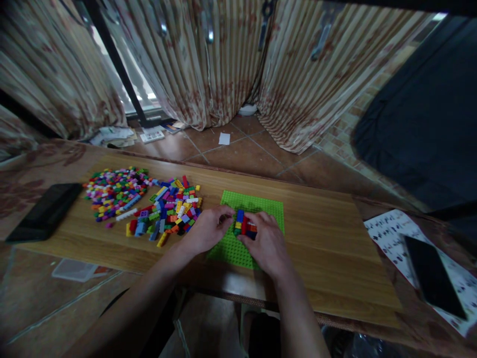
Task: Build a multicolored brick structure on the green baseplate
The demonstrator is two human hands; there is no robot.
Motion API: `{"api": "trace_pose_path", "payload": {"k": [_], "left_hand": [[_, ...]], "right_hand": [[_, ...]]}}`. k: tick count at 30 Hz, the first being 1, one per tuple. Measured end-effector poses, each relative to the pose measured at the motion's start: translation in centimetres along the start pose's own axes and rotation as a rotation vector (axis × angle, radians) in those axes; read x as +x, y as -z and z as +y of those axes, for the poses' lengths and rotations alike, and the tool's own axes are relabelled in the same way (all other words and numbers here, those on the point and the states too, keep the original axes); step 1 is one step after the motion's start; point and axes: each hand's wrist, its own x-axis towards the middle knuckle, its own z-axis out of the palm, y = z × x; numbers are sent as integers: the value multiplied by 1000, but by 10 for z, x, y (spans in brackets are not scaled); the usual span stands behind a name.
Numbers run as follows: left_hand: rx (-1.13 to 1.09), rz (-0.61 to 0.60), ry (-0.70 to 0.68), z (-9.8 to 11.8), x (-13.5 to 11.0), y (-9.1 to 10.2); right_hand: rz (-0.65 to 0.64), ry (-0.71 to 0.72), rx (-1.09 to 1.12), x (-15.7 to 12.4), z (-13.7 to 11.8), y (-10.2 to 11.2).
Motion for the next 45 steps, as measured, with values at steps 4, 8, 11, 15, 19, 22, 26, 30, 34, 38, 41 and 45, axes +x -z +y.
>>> {"api": "trace_pose_path", "payload": {"k": [4, 8, 11, 15, 19, 22, 26, 30, 34, 38, 41, 45], "left_hand": [[-3, 2, 1, 0, 0, 0], [5, 1, 8, 0, -1, 0], [12, 0, 12, 0, -1, 0], [14, 1, 17, 1, -1, 0], [27, -3, 16, 2, -1, 1], [23, -1, 14, 3, -2, 2], [17, 19, 11, 2, -2, 4], [-44, 117, 23, -6, 2, 18], [-89, 340, 107, -27, 3, 53], [-59, 463, 258, -47, -4, 89], [15, 504, 342, -53, -10, 103], [60, 497, 351, -52, -13, 108]], "right_hand": [[19, -38, 113, -3, 2, 1], [69, -115, 223, -6, 7, 1], [76, -158, 268, -7, 9, 2], [91, -173, 309, -7, 6, 4], [120, -167, 301, -7, 5, 2], [139, -150, 253, -6, 7, 2], [167, -57, 218, -6, 4, 1], [169, 115, 150, -9, -17, -11], [131, 236, -3, -12, -42, -32], [117, 280, -94, -9, -54, -50], [122, 283, -122, -4, -56, -57], [139, 290, -134, 1, -59, -60]]}}
